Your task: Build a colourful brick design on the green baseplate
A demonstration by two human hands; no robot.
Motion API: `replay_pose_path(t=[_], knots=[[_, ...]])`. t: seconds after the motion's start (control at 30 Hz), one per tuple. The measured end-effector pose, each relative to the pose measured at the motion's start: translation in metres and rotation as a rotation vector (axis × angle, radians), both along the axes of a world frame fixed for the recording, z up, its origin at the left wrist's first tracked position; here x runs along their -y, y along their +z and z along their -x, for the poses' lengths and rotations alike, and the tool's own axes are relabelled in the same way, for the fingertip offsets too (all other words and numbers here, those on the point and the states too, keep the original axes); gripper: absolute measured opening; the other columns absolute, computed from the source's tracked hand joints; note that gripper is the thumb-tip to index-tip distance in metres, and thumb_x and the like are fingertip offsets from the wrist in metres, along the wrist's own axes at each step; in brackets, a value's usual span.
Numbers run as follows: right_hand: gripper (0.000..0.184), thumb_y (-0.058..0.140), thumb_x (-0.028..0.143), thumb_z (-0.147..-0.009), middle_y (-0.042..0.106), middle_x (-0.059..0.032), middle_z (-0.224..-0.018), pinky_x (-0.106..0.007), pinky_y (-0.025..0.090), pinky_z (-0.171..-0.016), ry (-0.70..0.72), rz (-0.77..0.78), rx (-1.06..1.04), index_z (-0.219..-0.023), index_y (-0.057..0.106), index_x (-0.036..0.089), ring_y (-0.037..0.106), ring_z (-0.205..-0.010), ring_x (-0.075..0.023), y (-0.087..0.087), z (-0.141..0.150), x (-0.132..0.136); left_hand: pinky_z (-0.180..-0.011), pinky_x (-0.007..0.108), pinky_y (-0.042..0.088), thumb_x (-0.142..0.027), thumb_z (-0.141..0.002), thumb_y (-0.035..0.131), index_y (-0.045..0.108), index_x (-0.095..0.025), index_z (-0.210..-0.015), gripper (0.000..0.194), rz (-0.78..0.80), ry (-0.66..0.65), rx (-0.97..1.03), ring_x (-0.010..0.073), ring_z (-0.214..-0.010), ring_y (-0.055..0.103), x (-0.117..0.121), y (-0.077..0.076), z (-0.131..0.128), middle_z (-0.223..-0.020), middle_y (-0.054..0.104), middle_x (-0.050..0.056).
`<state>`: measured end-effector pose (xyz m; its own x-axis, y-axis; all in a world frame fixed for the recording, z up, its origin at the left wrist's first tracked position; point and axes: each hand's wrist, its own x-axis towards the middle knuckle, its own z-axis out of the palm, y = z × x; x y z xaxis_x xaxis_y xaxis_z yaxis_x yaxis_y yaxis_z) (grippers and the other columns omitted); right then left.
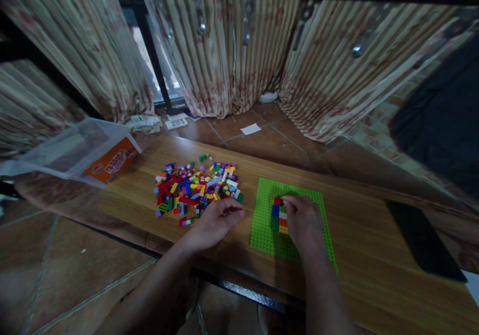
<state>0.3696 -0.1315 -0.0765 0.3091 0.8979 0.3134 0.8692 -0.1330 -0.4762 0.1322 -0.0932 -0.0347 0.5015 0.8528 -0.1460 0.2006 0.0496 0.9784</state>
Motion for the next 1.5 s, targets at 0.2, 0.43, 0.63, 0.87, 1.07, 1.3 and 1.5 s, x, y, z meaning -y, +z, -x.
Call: replay_pose_path(t=[0.2, 0.43, 0.63, 0.87, 1.07, 1.3, 1.5], knots=[[0.039, 0.044, 0.046, -0.087, 0.071, -0.0105, -0.100, -0.044, 0.050, -0.084, -0.080, 0.036, -0.010, -0.094, 0.073, 0.022, 0.066, -0.094, -0.0288, -0.003, -0.008, 0.001, -0.059, 0.022, 0.037, -0.032, -0.082, 0.058, 0.065, -0.015, -0.080, 0.018, -0.020, 0.099, 0.101, 0.0109, -0.064, 0.050, -0.014, 0.002, 0.019, -0.071, 0.061, 0.000], [0.033, 0.044, 0.050, -0.088, 0.071, -0.0125, -0.101, -0.047, 0.051, -0.074, -0.193, 0.001, -0.040, -0.089, 0.071, 0.029, 0.068, -0.088, -0.0340, 0.010, -0.002, 0.006, -0.064, 0.025, 0.042, -0.030, -0.080, 0.058, 0.068, -0.017, -0.086, 0.017, -0.284, 0.620, -0.261, 0.0144, -0.068, 0.057, -0.058, 0.001, 0.088, -0.075, 0.066, 0.002], [0.035, 0.047, 0.051, -0.084, 0.072, -0.0128, -0.097, -0.049, 0.051, -0.074, -0.222, -0.037, -0.074, -0.087, 0.071, 0.025, 0.068, -0.090, -0.0360, 0.013, 0.004, 0.004, -0.080, 0.034, 0.047, -0.024, -0.081, 0.056, 0.070, -0.018, -0.100, 0.024, -0.448, 0.854, -0.677, 0.0228, -0.089, 0.062, -0.085, 0.007, 0.133, -0.095, 0.071, 0.009], [0.033, 0.048, 0.051, -0.083, 0.072, -0.0113, -0.094, -0.045, 0.051, -0.081, -0.220, -0.052, -0.110, -0.081, 0.068, 0.025, 0.067, -0.090, -0.0311, 0.015, 0.008, 0.000, -0.096, 0.034, 0.044, -0.019, -0.081, 0.059, 0.072, -0.020, -0.088, 0.015, -0.690, 0.254, -0.521, 0.0209, -0.097, 0.061, -0.070, 0.009, 0.088, -0.100, 0.070, 0.007], [0.033, 0.048, 0.047, -0.084, 0.072, -0.0101, -0.098, -0.045, 0.051, -0.080, -0.183, -0.019, -0.103, -0.086, 0.070, 0.023, 0.068, -0.090, -0.0316, 0.013, 0.009, 0.002, -0.102, 0.038, 0.040, -0.008, -0.078, 0.052, 0.072, -0.020, -0.095, 0.029, -0.711, 0.005, -0.630, 0.0228, -0.102, 0.061, -0.054, 0.007, 0.060, -0.099, 0.070, 0.006], [0.030, 0.050, 0.045, -0.084, 0.073, -0.0084, -0.095, -0.042, 0.052, -0.078, -0.175, -0.025, -0.117, -0.085, 0.071, 0.024, 0.068, -0.088, -0.0297, 0.016, 0.011, 0.002, -0.098, 0.039, 0.041, -0.007, -0.080, 0.048, 0.072, -0.020, -0.099, 0.034, -0.750, 0.012, -0.723, 0.0234, -0.098, 0.061, -0.053, 0.003, 0.056, -0.099, 0.068, 0.008], [0.031, 0.050, 0.045, -0.085, 0.073, -0.0081, -0.093, -0.041, 0.052, -0.078, -0.147, -0.076, -0.111, -0.086, 0.072, 0.025, 0.068, -0.085, -0.0280, 0.014, 0.010, 0.002, -0.100, 0.038, 0.041, -0.010, -0.080, 0.053, 0.069, -0.019, -0.096, 0.025, -0.740, 0.053, -0.722, 0.0242, -0.102, 0.060, -0.055, 0.001, 0.057, -0.101, 0.069, 0.008]])
